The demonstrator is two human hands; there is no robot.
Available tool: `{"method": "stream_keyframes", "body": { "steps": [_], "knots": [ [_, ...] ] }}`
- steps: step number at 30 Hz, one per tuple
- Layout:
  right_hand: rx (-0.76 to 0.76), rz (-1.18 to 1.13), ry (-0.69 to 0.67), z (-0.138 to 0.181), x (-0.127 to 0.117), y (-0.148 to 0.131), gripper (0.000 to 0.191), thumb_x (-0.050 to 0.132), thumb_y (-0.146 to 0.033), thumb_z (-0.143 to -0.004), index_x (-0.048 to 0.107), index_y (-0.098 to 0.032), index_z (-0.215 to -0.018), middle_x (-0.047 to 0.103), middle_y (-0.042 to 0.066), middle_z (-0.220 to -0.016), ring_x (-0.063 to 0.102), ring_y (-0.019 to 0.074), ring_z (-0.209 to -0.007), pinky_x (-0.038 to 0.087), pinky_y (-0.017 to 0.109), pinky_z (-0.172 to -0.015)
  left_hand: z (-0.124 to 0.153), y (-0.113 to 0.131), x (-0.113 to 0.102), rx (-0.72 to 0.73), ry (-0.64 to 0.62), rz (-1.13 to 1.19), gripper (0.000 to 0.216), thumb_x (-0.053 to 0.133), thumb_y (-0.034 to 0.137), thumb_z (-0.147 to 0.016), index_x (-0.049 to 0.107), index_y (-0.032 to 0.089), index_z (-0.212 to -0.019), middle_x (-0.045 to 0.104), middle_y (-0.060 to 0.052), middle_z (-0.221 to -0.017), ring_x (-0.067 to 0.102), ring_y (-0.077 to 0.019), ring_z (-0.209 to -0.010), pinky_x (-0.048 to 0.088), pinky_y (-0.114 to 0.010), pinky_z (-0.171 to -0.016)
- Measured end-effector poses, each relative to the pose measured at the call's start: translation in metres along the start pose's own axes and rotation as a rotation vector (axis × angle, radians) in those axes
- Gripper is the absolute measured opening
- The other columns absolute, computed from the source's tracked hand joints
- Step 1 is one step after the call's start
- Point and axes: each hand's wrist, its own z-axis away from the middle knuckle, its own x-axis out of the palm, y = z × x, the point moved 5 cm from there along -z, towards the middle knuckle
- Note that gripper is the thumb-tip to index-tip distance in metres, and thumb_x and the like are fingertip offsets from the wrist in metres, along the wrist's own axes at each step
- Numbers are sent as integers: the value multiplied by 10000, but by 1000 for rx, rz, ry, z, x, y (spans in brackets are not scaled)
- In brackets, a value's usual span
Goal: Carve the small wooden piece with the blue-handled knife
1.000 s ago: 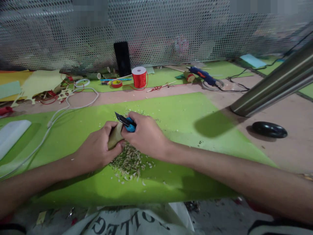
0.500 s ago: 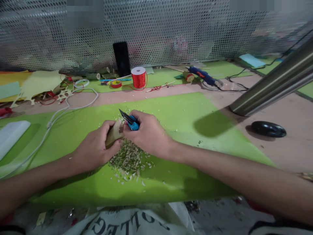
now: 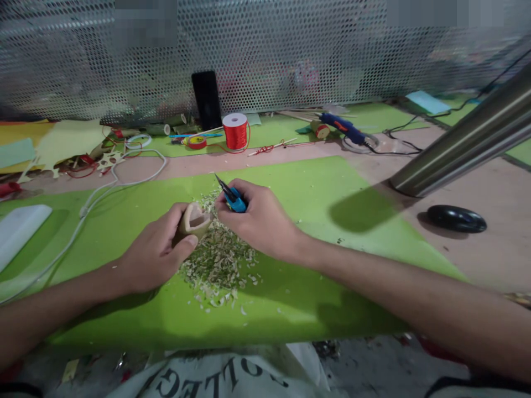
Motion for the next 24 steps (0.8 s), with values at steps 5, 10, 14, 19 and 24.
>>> {"method": "stream_keyframes", "body": {
  "steps": [5,10,14,19,24],
  "knots": [
    [-8,1,-17,0,-1,3,79,611,-245,-742,551,-194,-749,483,-49,-629,388,94,-558,316,250,-501,1,-2,0,53,-26,101,291,386,262,-859,420,184,-1138,597,-34,-895,547,-181,-726,425,-329,-642],
    [-29,2,-21,0,0,5,99,623,-258,-754,542,-202,-745,490,-43,-639,413,102,-578,336,252,-522,3,-5,1,126,-13,223,286,376,233,-859,404,196,-1142,564,-43,-978,534,-178,-818,443,-333,-712],
    [-32,-16,-31,1,2,6,107,625,-258,-759,533,-204,-755,514,-37,-673,436,105,-602,359,254,-547,4,-6,2,99,9,242,291,497,314,-862,408,213,-1120,534,0,-885,499,-141,-726,431,-293,-662],
    [-36,-24,-62,1,3,6,99,623,-245,-757,537,-201,-778,521,-34,-695,441,104,-612,361,251,-550,4,-6,1,57,51,293,373,584,363,-844,398,237,-1142,520,24,-858,477,-109,-676,414,-257,-612],
    [-22,-5,-73,2,3,5,89,610,-251,-756,544,-195,-779,487,-42,-657,401,97,-575,332,244,-518,3,-8,2,69,23,338,357,525,311,-858,412,240,-1189,533,7,-885,490,-121,-713,435,-275,-638]
  ]
}}
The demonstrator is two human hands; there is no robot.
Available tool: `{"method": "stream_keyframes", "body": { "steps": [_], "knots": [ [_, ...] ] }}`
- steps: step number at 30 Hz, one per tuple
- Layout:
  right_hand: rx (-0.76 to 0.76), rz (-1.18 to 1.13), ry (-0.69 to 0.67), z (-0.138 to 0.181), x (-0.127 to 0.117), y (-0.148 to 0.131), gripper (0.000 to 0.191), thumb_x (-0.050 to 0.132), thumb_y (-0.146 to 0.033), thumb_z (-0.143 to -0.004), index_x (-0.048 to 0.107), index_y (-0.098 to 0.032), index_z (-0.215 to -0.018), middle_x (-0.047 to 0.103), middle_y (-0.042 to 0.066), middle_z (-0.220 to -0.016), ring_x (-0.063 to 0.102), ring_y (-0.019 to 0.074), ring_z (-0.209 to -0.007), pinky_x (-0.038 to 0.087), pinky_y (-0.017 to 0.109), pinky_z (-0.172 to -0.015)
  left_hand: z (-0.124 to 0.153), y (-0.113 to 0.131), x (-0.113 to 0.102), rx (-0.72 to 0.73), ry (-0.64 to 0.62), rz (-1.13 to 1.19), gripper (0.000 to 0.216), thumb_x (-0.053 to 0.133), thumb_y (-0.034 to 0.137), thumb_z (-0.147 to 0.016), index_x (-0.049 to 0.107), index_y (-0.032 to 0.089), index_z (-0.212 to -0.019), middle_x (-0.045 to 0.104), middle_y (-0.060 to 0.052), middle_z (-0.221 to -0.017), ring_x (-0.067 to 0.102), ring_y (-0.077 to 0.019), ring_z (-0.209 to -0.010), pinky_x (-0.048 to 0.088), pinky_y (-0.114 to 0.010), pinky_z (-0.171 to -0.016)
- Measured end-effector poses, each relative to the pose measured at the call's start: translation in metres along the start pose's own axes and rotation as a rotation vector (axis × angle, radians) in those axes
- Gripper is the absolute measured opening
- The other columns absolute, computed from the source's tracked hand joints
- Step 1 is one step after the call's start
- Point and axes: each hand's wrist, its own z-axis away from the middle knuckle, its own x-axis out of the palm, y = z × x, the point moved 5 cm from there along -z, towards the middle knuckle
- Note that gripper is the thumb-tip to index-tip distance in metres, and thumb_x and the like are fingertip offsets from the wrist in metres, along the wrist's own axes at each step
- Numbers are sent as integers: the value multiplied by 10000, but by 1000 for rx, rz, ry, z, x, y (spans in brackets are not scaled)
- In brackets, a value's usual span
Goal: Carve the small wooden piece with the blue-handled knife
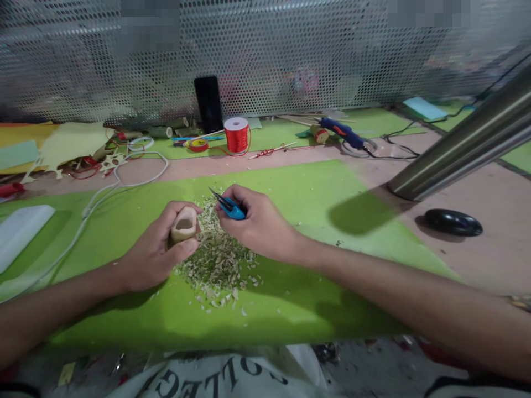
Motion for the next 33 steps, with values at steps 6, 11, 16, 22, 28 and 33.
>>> {"method": "stream_keyframes", "body": {
  "steps": [6,11,16,22,28,33],
  "knots": [
    [-9,-26,-28,-1,1,1,84,603,-247,-753,581,-184,-806,488,-49,-642,394,86,-547,302,230,-492,-2,-6,1,-63,-23,246,337,493,267,-838,480,237,-1174,541,-7,-928,505,-135,-754,439,-277,-629],
    [-22,-64,-36,-2,1,2,93,613,-252,-765,592,-177,-815,492,-47,-638,393,81,-539,293,222,-481,-5,-6,0,-49,-30,342,328,495,287,-827,508,222,-1148,537,6,-878,502,-132,-709,429,-296,-640],
    [-23,-72,-41,-2,0,2,114,627,-283,-779,598,-178,-814,494,-45,-638,379,80,-536,281,225,-477,-4,-10,1,-98,-44,428,280,509,321,-857,502,222,-1119,547,4,-879,528,-132,-710,452,-287,-638],
    [-56,-48,-73,-1,3,-1,135,618,-302,-788,601,-168,-778,460,-50,-613,344,77,-532,279,232,-489,-6,-12,2,-137,25,324,266,612,292,-851,500,228,-1084,559,14,-895,444,-72,-589,402,-209,-527],
    [-89,-18,-108,3,8,-1,110,596,-275,-773,607,-166,-781,446,-56,-602,331,74,-529,274,228,-488,-9,-6,-1,-67,124,200,273,707,274,-793,531,200,-989,581,15,-888,454,-67,-608,390,-186,-530],
    [-108,13,-156,4,11,-1,78,565,-244,-779,588,-170,-768,466,-58,-609,346,65,-525,302,215,-498,-11,-8,-2,-55,149,190,223,677,298,-819,524,187,-937,606,-4,-879,552,-111,-727,449,-210,-609]
  ]
}}
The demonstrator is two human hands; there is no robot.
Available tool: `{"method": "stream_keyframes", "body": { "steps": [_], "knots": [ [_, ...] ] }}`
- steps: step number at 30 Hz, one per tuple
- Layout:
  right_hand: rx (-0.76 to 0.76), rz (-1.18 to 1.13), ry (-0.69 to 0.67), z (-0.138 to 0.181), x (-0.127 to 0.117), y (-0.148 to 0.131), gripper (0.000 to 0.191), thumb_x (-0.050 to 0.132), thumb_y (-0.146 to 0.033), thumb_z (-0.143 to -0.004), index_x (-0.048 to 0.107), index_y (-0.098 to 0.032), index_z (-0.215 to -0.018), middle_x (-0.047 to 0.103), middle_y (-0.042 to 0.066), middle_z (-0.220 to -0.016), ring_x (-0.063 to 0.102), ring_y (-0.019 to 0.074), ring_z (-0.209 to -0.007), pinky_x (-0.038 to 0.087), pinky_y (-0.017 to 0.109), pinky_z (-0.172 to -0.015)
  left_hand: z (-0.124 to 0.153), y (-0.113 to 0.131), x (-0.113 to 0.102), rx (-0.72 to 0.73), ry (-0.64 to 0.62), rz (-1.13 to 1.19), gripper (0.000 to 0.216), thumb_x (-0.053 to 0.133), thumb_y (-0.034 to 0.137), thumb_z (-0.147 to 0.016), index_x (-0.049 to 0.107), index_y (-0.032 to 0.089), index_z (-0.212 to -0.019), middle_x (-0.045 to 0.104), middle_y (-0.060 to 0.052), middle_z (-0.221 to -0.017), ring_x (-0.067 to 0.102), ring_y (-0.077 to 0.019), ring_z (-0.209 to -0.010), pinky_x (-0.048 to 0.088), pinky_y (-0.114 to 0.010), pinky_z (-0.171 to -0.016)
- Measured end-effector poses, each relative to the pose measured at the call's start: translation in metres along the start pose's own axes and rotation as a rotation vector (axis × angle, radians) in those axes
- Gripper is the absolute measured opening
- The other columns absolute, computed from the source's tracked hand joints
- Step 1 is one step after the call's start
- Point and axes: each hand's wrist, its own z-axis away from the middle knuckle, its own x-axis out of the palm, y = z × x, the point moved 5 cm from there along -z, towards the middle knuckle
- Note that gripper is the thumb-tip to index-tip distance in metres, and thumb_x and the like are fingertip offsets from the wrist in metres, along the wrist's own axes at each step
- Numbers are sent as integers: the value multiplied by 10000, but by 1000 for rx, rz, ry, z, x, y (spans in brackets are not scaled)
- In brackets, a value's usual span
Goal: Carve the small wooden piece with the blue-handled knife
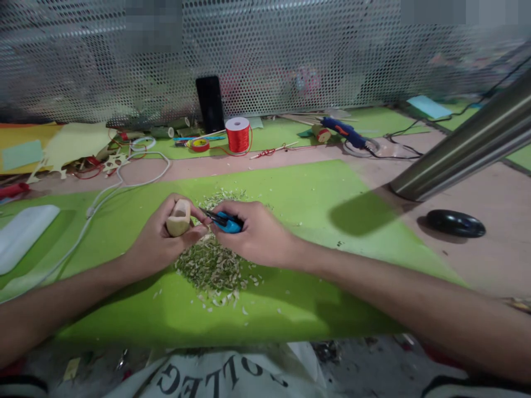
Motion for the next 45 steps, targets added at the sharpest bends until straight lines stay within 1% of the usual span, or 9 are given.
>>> {"method": "stream_keyframes", "body": {
  "steps": [8,16,21,25,28,33,37,41,45],
  "knots": [
    [27,-25,29,0,-3,-1,86,585,-238,-769,615,-171,-813,475,-61,-611,346,67,-517,289,219,-482,0,1,-2,25,-23,13,201,678,243,-822,504,195,-911,590,22,-838,527,-82,-665,427,-182,-570],
    [95,-107,71,-3,-11,5,173,617,-335,-794,624,-169,-840,467,-65,-598,329,65,-485,302,222,-462,0,-1,-3,-1,-40,52,163,650,225,-840,501,195,-898,584,25,-823,525,-84,-685,432,-187,-599],
    [85,-59,13,-2,-8,6,123,593,-264,-804,644,-169,-864,609,-19,-693,491,83,-557,413,221,-533,2,-5,-1,-113,-95,171,210,661,245,-835,479,198,-928,569,20,-829,518,-96,-707,425,-201,-610],
    [-59,-18,-109,2,1,-2,197,618,-255,-822,670,-179,-997,730,67,-946,668,148,-810,512,270,-720,4,-9,6,-211,-195,310,297,712,310,-803,465,195,-921,510,33,-799,455,-83,-666,385,-193,-579],
    [-134,13,-127,8,5,-4,180,608,-232,-849,675,-203,-1013,749,56,-955,692,136,-809,515,247,-711,4,-12,11,-227,-249,377,347,729,372,-785,461,193,-912,474,40,-767,431,-85,-651,368,-194,-564],
    [-166,79,-149,14,8,-1,220,602,-120,-796,659,-195,-995,746,37,-883,680,124,-731,486,221,-640,5,-7,15,-162,-268,442,359,733,405,-778,468,188,-886,490,33,-763,459,-90,-652,399,-207,-581],
    [-158,-3,-168,13,6,-7,60,597,-197,-824,632,-174,-867,705,22,-760,614,101,-629,451,200,-564,9,-3,16,-118,-290,515,332,727,370,-791,470,189,-899,491,38,-764,464,-74,-621,398,-192,-548],
    [-168,-37,-210,13,7,-14,75,579,-236,-833,575,-181,-782,642,-6,-691,529,79,-576,407,194,-529,12,-1,18,-65,-355,602,289,715,312,-808,489,177,-927,521,22,-793,502,-70,-634,425,-198,-564],
    [-109,-2,-159,11,5,-11,90,584,-248,-834,553,-189,-773,588,-23,-654,476,81,-558,373,204,-513,13,-2,17,-127,-334,618,294,725,305,-798,483,180,-910,554,15,-800,529,-79,-641,468,-218,-581]
  ]
}}
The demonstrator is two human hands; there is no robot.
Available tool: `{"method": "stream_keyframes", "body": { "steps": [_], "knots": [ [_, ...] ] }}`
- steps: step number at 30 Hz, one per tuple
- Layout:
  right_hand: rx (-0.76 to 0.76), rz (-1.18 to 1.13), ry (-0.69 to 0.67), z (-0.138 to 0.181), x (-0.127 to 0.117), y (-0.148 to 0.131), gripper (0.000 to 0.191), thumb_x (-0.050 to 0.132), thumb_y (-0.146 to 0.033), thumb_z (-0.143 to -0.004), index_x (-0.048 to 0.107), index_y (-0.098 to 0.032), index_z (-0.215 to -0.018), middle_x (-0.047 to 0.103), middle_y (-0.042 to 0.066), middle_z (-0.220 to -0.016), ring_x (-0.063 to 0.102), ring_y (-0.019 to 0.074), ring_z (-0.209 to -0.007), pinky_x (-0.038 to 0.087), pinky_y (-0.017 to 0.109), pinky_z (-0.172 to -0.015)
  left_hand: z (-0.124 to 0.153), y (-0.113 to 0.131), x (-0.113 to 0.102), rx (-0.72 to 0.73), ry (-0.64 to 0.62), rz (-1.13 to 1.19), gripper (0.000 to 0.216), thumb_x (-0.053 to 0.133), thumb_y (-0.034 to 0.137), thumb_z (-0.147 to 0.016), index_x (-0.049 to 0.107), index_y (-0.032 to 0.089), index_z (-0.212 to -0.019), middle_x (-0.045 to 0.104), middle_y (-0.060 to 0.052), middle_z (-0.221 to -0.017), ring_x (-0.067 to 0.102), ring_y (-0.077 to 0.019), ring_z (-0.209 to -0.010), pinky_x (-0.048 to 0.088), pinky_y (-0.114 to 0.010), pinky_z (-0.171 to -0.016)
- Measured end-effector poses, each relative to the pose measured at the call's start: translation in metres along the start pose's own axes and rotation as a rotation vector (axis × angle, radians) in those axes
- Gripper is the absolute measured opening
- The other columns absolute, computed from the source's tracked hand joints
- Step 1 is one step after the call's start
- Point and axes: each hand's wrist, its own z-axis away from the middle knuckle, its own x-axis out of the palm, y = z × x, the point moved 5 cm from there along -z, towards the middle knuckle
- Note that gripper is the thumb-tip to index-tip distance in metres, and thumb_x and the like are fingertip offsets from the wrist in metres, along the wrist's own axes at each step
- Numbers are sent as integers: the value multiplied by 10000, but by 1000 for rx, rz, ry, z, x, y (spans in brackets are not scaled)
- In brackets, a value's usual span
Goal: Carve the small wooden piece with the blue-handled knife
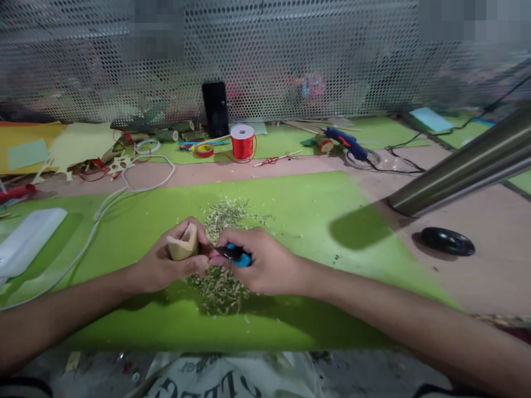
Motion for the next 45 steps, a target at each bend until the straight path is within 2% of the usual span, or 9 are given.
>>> {"method": "stream_keyframes", "body": {
  "steps": [3,6,10,18,23,27,31,41,45],
  "knots": [
    [41,-48,90,-1,-6,3,123,601,-289,-846,551,-193,-788,583,-20,-669,472,89,-576,369,214,-524,1,3,0,1,41,-10,278,727,280,-798,493,184,-913,572,19,-796,526,-69,-633,460,-206,-585],
    [74,-57,130,-3,-11,5,185,620,-338,-846,541,-194,-760,539,-36,-637,415,82,-543,335,220,-508,1,4,-2,-3,60,-34,254,720,270,-805,514,189,-929,629,-12,-886,563,-86,-699,485,-221,-630],
    [116,-59,141,-6,-14,7,259,640,-409,-835,533,-193,-741,487,-54,-609,362,78,-528,307,232,-502,0,2,-8,9,77,-75,245,715,268,-805,516,188,-925,641,-20,-904,575,-96,-708,497,-228,-624],
    [222,-199,157,-11,-17,17,306,658,-476,-813,574,-186,-760,438,-69,-552,372,83,-506,311,248,-492,0,2,-7,2,73,-70,222,695,244,-828,502,183,-920,631,-4,-870,552,-75,-665,486,-212,-606],
    [281,-269,163,-14,-20,22,386,720,-523,-741,510,-199,-711,407,-96,-485,353,64,-423,281,235,-415,1,4,-6,12,66,-107,217,693,250,-831,506,184,-919,623,-2,-860,543,-79,-664,469,-219,-610],
    [340,-347,154,-16,-20,27,429,774,-538,-666,518,-197,-716,401,-109,-448,359,58,-374,264,224,-367,1,3,-5,7,58,-138,217,698,273,-830,522,185,-920,612,-2,-853,544,-89,-682,464,-231,-624],
    [335,-354,163,-17,-20,26,433,803,-515,-635,519,-194,-699,412,-106,-452,359,56,-379,270,225,-365,1,3,-5,-1,57,-125,224,698,279,-833,516,189,-929,602,3,-842,535,-88,-684,458,-227,-620],
    [268,-287,176,-14,-19,24,393,705,-525,-761,504,-195,-687,383,-102,-472,333,54,-411,260,234,-403,2,3,-6,16,32,-171,198,685,281,-846,526,193,-925,582,11,-842,535,-86,-685,451,-237,-637],
    [277,-299,172,-15,-20,26,375,719,-505,-751,511,-196,-713,396,-100,-491,346,60,-422,281,239,-418,1,3,-5,13,37,-172,198,679,287,-848,524,191,-923,579,13,-834,533,-86,-678,450,-240,-638]
  ]
}}
